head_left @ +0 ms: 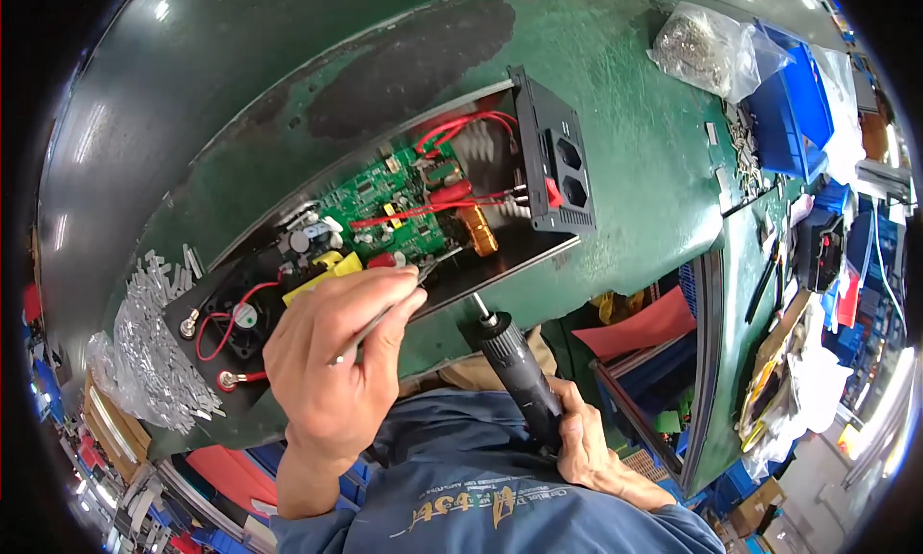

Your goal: Assembling internal components into a metal casing using an electric screwdriver on a production line.

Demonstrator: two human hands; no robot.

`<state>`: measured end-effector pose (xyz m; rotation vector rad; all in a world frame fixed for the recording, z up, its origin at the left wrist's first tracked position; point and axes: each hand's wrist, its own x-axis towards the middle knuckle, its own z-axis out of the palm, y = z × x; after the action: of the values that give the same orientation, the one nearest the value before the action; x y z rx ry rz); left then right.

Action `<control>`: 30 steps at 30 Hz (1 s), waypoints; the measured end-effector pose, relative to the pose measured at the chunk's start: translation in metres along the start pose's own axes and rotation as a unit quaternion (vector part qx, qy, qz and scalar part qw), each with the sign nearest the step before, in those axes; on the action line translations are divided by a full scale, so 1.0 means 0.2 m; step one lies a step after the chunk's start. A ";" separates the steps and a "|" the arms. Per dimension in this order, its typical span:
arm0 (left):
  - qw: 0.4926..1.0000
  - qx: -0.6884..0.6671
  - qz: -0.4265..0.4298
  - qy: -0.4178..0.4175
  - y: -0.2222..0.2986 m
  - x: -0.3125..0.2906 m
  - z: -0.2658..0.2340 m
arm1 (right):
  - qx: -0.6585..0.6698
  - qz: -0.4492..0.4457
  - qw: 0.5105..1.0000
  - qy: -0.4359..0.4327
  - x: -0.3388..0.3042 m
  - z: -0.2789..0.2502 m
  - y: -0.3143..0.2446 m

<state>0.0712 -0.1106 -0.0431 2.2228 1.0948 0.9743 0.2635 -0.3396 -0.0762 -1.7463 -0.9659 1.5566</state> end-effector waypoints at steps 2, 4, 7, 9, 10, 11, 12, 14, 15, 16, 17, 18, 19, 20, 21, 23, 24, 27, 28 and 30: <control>1.000 0.007 0.000 0.002 -0.01 0.00 0.00 | -0.008 -0.047 0.999 0.007 0.03 0.00 -0.03; 1.000 0.005 0.004 0.002 -0.01 0.00 0.00 | 0.000 -0.040 0.999 0.003 0.03 -0.01 -0.03; 1.000 0.010 0.002 0.001 -0.01 0.00 0.00 | -0.012 -0.020 1.000 -0.009 0.04 -0.01 -0.07; 1.000 0.008 -0.008 -0.001 -0.01 0.00 0.00 | -0.011 -0.007 1.000 -0.002 0.05 -0.01 -0.09; 1.000 0.009 -0.003 0.002 -0.01 0.00 0.00 | -0.010 -0.012 1.000 -0.006 0.05 -0.01 -0.07; 1.000 0.009 0.004 0.000 -0.01 0.01 0.00 | 0.077 0.030 0.996 -0.038 0.03 -0.03 -0.03; 1.000 0.008 0.010 -0.003 -0.01 0.01 0.00 | 0.163 0.071 0.982 -0.070 0.02 -0.03 -0.01; 1.000 0.004 0.015 -0.006 -0.01 0.01 -0.01 | 0.239 0.081 0.964 -0.085 0.04 -0.02 -0.03; 1.000 -0.004 0.017 -0.011 -0.02 0.01 -0.01 | 0.272 0.102 0.951 -0.104 0.05 -0.02 -0.05; 1.000 0.000 0.018 -0.010 -0.02 0.01 -0.02 | 0.304 0.124 0.937 -0.123 0.07 -0.02 -0.07; 1.000 0.005 0.021 -0.016 -0.02 0.01 -0.03 | 0.302 0.137 0.935 -0.126 0.08 -0.02 -0.07; 0.999 0.010 0.024 -0.022 -0.02 0.00 -0.03 | 0.302 0.134 0.935 -0.129 0.08 -0.02 -0.05; 0.999 0.011 0.023 -0.024 -0.02 0.00 -0.03 | 0.358 0.150 0.907 -0.162 0.09 -0.03 -0.03; 0.999 0.013 0.023 -0.023 -0.02 0.00 -0.03 | 0.411 0.168 0.874 -0.195 0.09 -0.03 -0.02; 1.000 0.014 0.015 -0.012 -0.01 0.00 -0.02 | 0.448 0.184 0.854 -0.187 0.09 -0.02 -0.01; 1.000 0.016 0.007 -0.001 -0.01 0.00 -0.01 | 0.463 0.182 0.845 -0.197 0.10 -0.02 -0.01; 1.000 0.013 0.011 -0.007 -0.01 0.00 -0.02 | 0.477 0.180 0.835 -0.205 0.11 -0.02 0.00; 0.999 0.013 0.022 -0.024 -0.02 0.00 -0.04 | 0.550 0.199 0.779 -0.224 0.10 -0.01 0.02; 0.999 0.013 0.029 -0.034 -0.02 0.01 -0.05 | 0.551 0.198 0.778 -0.227 0.09 -0.01 0.02; 0.999 0.003 0.016 -0.049 0.00 0.03 -0.06 | 0.598 0.202 0.740 -0.234 0.08 0.00 0.05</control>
<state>0.0648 -0.1046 -0.0340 2.2742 1.0233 0.8656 0.2659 -0.3312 -0.0932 -0.6130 0.3629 2.1787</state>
